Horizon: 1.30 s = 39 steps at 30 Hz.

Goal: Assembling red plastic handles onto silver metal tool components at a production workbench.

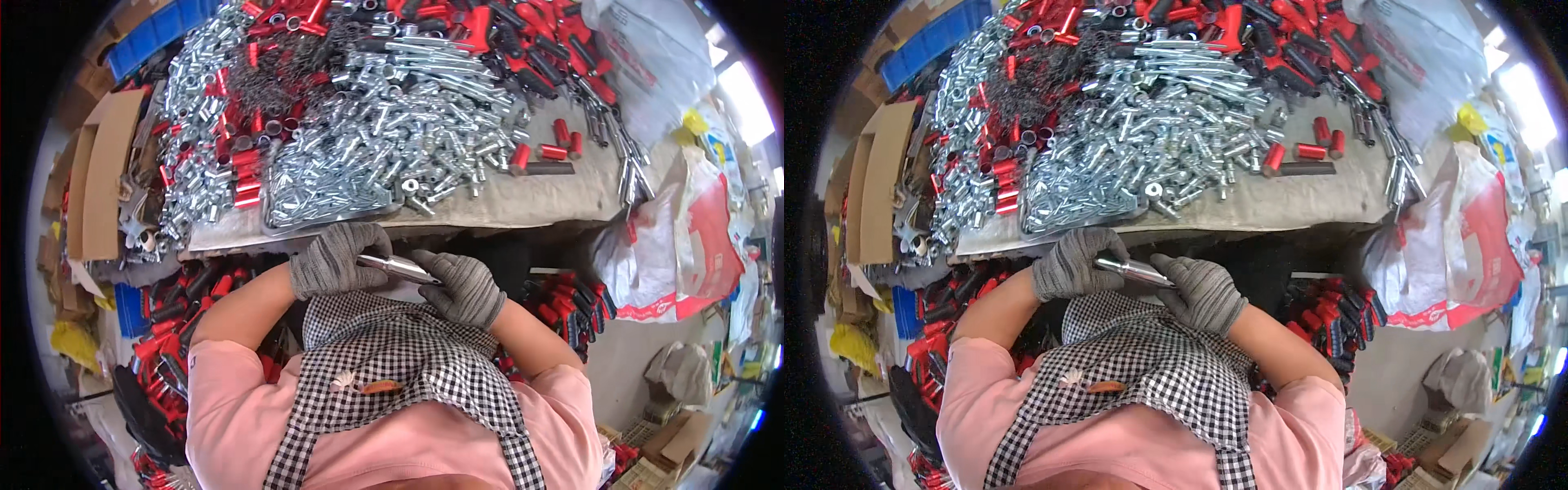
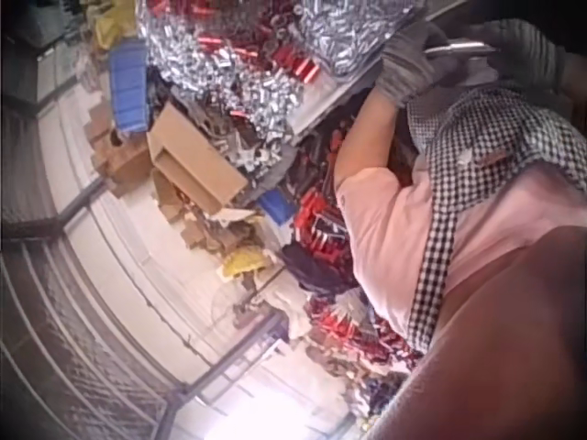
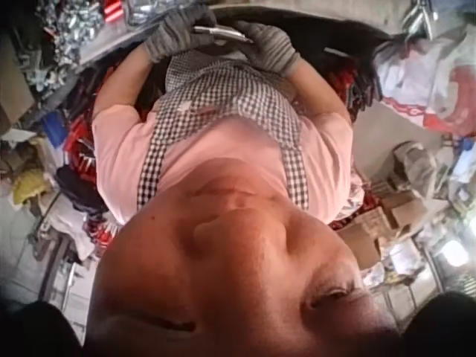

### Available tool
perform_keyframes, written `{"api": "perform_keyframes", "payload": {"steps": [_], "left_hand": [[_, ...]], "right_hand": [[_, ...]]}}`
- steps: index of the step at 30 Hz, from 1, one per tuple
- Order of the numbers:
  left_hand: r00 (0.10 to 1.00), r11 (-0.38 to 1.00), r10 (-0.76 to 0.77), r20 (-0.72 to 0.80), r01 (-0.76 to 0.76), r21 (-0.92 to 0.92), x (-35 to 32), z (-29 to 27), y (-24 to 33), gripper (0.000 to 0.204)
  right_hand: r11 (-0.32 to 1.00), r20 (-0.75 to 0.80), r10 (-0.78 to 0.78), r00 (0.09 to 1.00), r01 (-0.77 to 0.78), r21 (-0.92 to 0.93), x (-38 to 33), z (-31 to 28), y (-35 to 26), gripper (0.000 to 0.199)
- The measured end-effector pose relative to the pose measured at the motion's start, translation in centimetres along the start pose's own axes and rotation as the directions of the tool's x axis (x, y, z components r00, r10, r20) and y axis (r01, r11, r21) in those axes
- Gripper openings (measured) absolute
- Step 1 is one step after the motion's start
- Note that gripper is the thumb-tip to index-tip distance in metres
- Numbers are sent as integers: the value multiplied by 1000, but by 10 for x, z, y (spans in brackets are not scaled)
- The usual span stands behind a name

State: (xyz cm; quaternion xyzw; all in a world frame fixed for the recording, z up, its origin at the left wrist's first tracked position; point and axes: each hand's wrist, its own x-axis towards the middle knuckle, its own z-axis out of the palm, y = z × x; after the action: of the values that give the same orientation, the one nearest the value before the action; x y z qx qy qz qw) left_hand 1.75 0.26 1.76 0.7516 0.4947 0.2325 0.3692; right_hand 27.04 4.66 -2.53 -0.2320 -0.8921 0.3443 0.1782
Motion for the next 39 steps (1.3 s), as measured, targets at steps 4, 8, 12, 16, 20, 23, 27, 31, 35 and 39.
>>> {"api": "perform_keyframes", "payload": {"steps": [4,8,12,16,20,23,27,31,35,39], "left_hand": [[995,980,-37,95,18,197,16,3,2,26],[935,933,56,-350,-174,-316,12,-7,2,32],[388,863,-272,-881,504,-45,-33,-43,-72,30],[108,470,-601,-792,849,-241,-107,-74,-162,60],[117,436,-702,-702,850,-294,-84,-79,-155,64],[93,399,-707,-701,871,-287,-76,-81,-152,62],[145,657,-566,-812,674,-337,-105,-76,-164,38],[258,680,-525,-811,-446,-582,-128,-69,-156,19],[499,502,-191,-845,-690,-521,-112,-57,-90,43],[540,410,-388,-747,-625,-664,-93,-41,-62,43]], "right_hand": [[994,-29,76,997,-74,81,-15,-5,0,49],[983,-67,117,991,-105,151,-30,5,8,46],[858,-82,213,974,-147,492,-36,28,19,44],[860,-17,142,990,-115,498,-24,34,14,45],[886,11,105,994,-98,453,-11,37,3,47],[883,71,122,990,-141,447,-6,41,-5,54],[899,101,97,990,-131,418,-2,43,-18,53],[825,85,165,983,-185,534,-4,52,-17,59],[713,32,199,980,-167,681,0,55,-24,60],[477,106,273,956,-230,848,7,47,-42,60]]}}
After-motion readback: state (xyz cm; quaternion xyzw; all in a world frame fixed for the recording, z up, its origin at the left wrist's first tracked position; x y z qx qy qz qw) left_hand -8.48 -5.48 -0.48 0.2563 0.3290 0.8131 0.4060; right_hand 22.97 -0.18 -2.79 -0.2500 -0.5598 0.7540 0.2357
